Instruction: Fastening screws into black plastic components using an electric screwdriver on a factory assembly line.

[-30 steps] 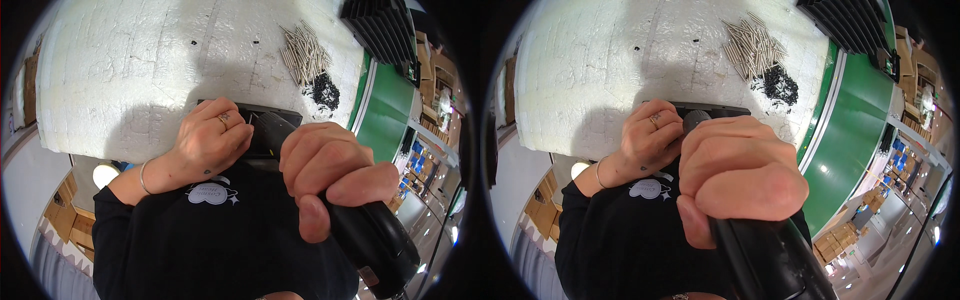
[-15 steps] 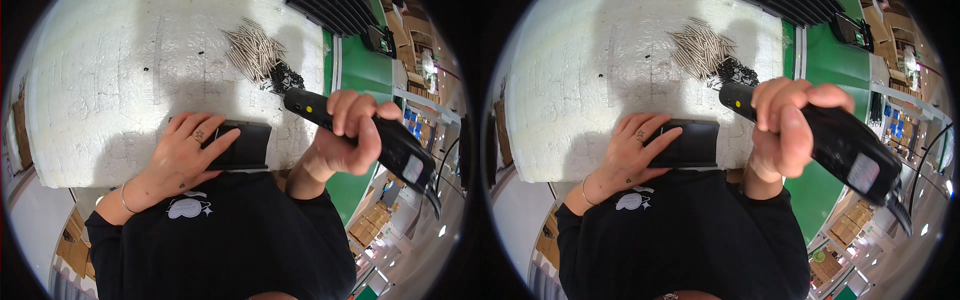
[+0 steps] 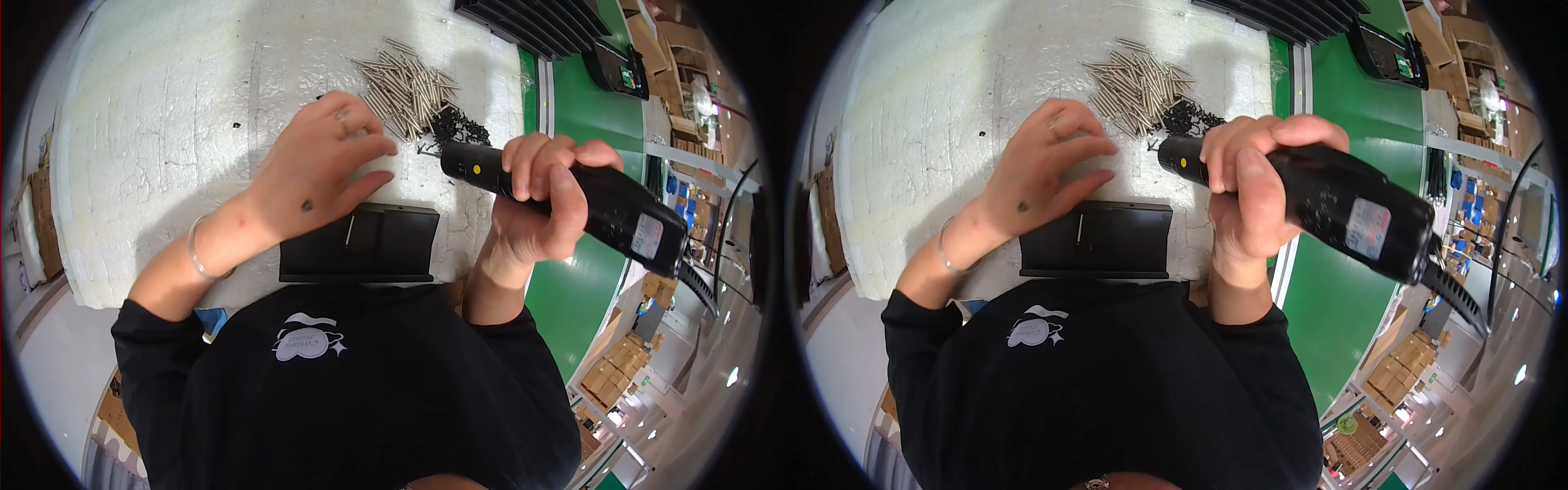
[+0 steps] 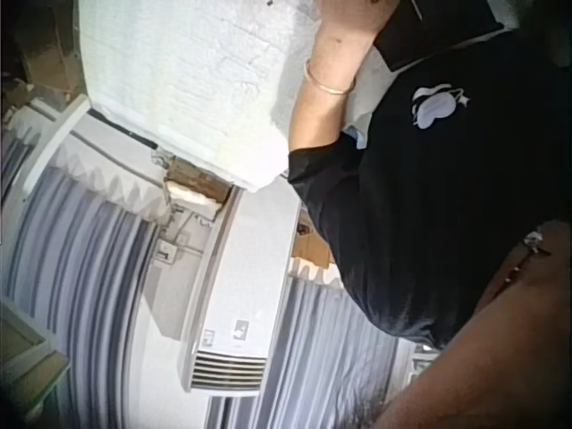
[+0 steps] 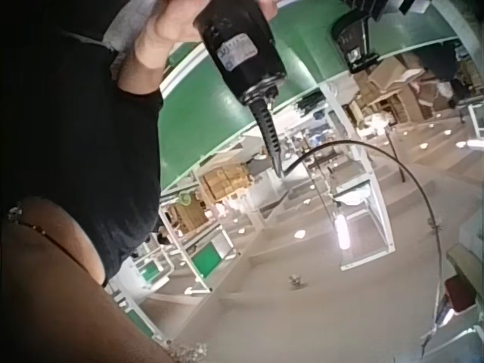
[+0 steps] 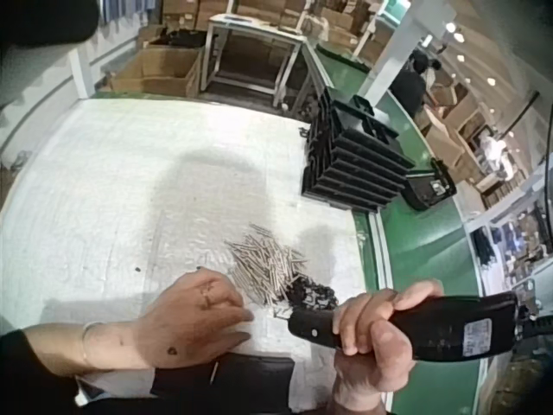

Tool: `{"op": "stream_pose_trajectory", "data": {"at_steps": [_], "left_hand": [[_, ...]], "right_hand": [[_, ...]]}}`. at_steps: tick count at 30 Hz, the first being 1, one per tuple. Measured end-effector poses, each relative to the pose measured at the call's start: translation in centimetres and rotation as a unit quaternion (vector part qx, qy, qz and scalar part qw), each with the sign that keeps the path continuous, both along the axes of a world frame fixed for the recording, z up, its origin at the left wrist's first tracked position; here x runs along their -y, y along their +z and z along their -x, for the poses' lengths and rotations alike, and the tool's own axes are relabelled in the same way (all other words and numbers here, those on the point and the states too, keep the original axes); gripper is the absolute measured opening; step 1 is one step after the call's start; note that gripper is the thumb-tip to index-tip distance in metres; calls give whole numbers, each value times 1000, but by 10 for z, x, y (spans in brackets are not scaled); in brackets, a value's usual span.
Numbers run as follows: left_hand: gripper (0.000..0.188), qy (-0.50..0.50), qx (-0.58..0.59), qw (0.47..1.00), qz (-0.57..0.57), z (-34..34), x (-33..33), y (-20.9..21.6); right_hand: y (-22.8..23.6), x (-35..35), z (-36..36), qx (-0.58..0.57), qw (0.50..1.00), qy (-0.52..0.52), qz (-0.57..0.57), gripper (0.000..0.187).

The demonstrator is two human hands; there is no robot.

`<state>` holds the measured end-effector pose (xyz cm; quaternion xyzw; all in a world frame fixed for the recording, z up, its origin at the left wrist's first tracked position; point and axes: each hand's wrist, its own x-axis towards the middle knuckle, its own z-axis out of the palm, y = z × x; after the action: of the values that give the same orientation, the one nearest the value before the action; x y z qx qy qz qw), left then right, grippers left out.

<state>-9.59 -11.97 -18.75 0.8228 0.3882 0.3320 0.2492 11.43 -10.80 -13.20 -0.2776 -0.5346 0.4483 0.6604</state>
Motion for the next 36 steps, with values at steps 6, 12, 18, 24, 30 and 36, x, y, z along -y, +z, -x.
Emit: {"op": "stream_pose_trajectory", "data": {"at_steps": [6, 12, 18, 24, 30, 36], "left_hand": [[22, -38, 38, 994, -94, -34, -28, -18], [17, -25, 41, 991, -128, -41, -31, -15], [20, -10, 81, 988, -128, -45, -29, -8], [16, -7, 76, 987, -145, -41, -23, -3], [18, -45, 49, 985, -156, -39, -18, 1], [23, -41, 60, 994, -81, -33, -24, 9]], "right_hand": [[10, 4, -13, -55, 996, 55, -52, 33], [19, 7, -27, -59, 993, 54, -81, 33], [33, 15, -29, -28, 994, 87, -65, 27], [31, 14, -27, -25, 991, 112, -68, 24], [38, 19, -23, 21, 989, 124, -77, 23], [34, 18, -21, 16, 990, 120, -77, 23]]}}
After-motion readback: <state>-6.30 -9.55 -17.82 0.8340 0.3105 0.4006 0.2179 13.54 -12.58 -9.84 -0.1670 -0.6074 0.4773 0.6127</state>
